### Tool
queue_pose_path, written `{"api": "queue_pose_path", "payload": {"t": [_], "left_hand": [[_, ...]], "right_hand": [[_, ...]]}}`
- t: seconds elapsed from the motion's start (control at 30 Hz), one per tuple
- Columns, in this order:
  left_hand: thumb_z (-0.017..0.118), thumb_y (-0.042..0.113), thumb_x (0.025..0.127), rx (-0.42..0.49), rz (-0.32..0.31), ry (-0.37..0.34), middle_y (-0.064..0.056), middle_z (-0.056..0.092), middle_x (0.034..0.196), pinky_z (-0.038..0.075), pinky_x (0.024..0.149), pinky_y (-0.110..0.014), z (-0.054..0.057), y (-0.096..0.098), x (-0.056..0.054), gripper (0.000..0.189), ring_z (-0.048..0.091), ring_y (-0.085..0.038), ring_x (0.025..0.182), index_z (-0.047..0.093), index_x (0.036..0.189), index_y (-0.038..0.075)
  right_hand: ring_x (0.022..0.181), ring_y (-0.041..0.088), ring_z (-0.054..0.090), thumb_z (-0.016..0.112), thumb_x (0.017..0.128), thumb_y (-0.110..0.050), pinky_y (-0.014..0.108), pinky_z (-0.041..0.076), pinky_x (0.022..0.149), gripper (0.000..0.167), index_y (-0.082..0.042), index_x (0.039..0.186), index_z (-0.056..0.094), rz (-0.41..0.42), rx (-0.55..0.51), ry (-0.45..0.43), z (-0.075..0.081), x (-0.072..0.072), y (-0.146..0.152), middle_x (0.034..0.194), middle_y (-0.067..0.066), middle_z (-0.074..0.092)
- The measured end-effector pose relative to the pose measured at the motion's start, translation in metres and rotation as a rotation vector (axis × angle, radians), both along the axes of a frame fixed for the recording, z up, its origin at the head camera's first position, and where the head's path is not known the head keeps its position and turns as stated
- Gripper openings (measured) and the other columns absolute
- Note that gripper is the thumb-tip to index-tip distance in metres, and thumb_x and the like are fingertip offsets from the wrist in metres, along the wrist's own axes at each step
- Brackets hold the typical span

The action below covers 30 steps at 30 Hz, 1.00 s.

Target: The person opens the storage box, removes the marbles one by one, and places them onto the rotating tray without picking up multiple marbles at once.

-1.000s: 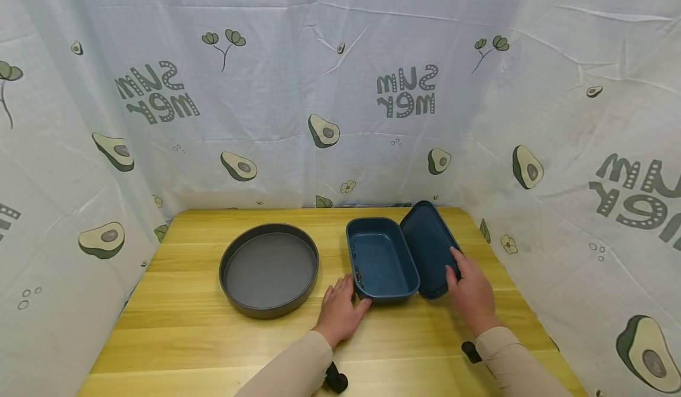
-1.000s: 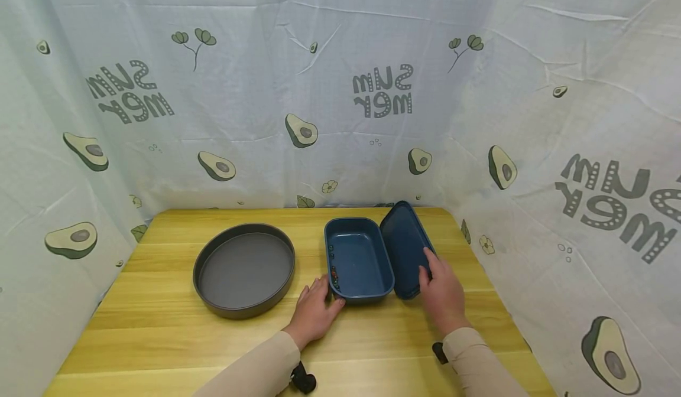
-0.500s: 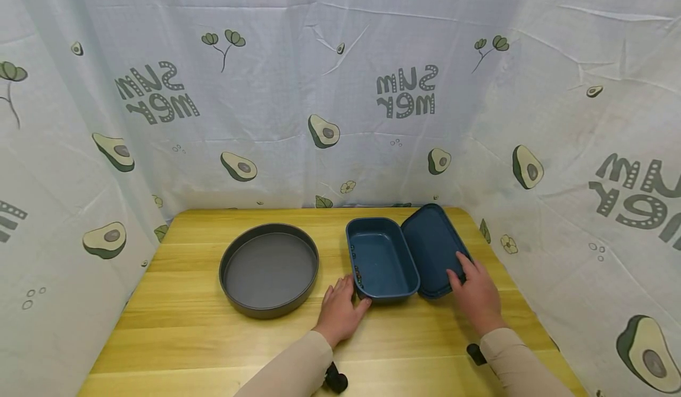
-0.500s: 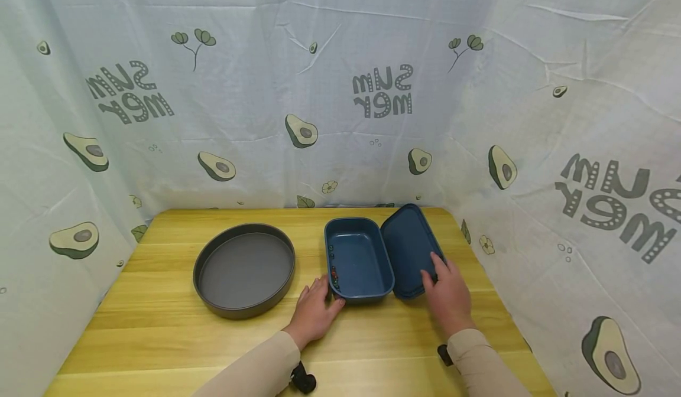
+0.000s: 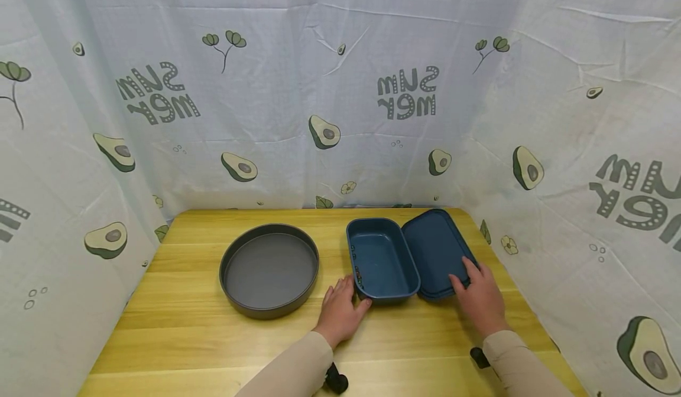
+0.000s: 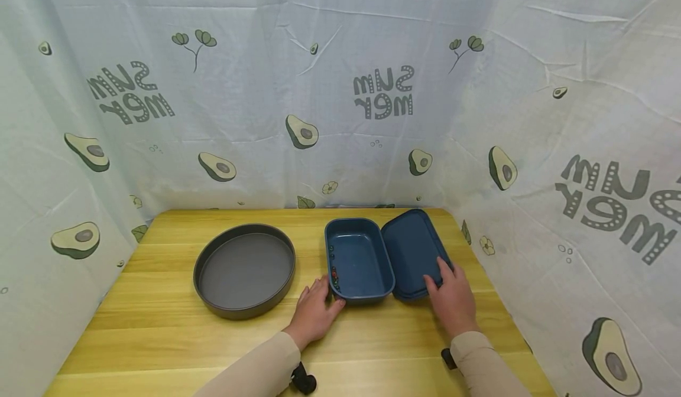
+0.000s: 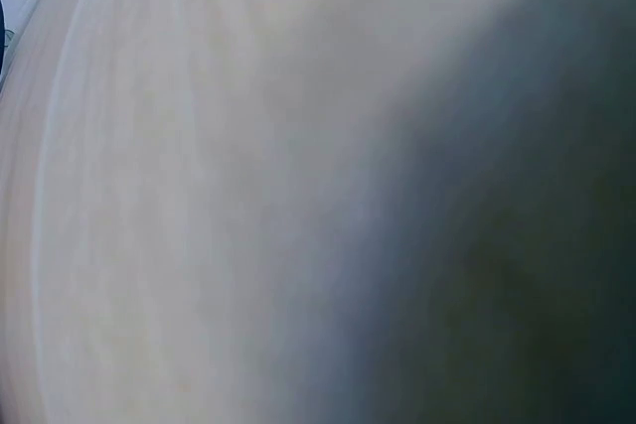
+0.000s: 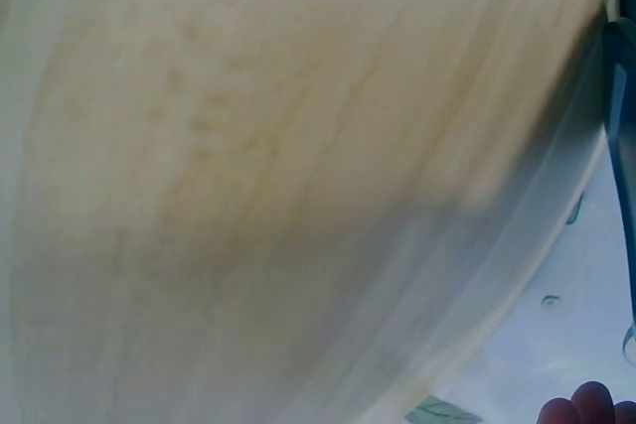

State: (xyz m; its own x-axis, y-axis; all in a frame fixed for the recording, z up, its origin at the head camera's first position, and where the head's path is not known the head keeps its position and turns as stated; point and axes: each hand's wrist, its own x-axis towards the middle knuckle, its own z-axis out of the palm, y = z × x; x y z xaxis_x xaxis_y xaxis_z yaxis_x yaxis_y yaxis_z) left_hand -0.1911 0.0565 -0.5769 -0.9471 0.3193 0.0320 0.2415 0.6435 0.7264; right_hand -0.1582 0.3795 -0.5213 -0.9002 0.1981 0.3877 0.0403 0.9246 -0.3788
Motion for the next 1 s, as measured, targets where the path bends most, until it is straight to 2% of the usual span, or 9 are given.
{"api": "queue_pose_path", "payload": {"t": [0.17,0.47,0.8,1.0], "left_hand": [[0.061,0.051,0.103,-0.013,0.005,-0.024,-0.011,0.040,0.169,0.018,0.131,-0.058,-0.003,0.001,-0.002,0.079,0.033,-0.034,0.159,0.036,0.165,0.007],[0.060,0.053,0.104,-0.016,0.009,-0.014,-0.010,0.041,0.169,0.020,0.131,-0.058,-0.006,0.002,-0.003,0.079,0.034,-0.033,0.159,0.036,0.165,0.008],[0.062,0.050,0.102,0.008,0.011,-0.023,-0.010,0.040,0.169,0.018,0.131,-0.058,-0.003,0.002,-0.001,0.080,0.033,-0.034,0.159,0.036,0.165,0.008],[0.062,0.050,0.103,-0.001,0.008,-0.023,-0.012,0.040,0.169,0.019,0.131,-0.058,-0.001,0.001,0.000,0.080,0.034,-0.035,0.159,0.036,0.164,0.006]], "right_hand": [[0.124,0.062,0.052,0.072,0.101,-0.023,0.073,0.049,0.097,0.062,0.010,0.149,0.051,-0.015,-0.011,-0.062,-0.003,0.001,0.005,0.140,0.044,0.047],[0.126,0.063,0.051,0.068,0.103,-0.026,0.074,0.048,0.099,0.064,0.011,0.151,0.048,-0.018,-0.021,-0.145,-0.004,0.003,0.009,0.143,0.046,0.044],[0.122,0.062,0.053,0.068,0.103,-0.028,0.073,0.049,0.097,0.063,0.012,0.149,0.049,-0.048,-0.002,-0.163,-0.012,0.001,0.012,0.139,0.047,0.047],[0.122,0.062,0.052,0.064,0.105,-0.030,0.071,0.049,0.098,0.066,0.012,0.152,0.045,-0.065,-0.007,-0.248,-0.009,-0.001,0.013,0.139,0.048,0.046]]}}
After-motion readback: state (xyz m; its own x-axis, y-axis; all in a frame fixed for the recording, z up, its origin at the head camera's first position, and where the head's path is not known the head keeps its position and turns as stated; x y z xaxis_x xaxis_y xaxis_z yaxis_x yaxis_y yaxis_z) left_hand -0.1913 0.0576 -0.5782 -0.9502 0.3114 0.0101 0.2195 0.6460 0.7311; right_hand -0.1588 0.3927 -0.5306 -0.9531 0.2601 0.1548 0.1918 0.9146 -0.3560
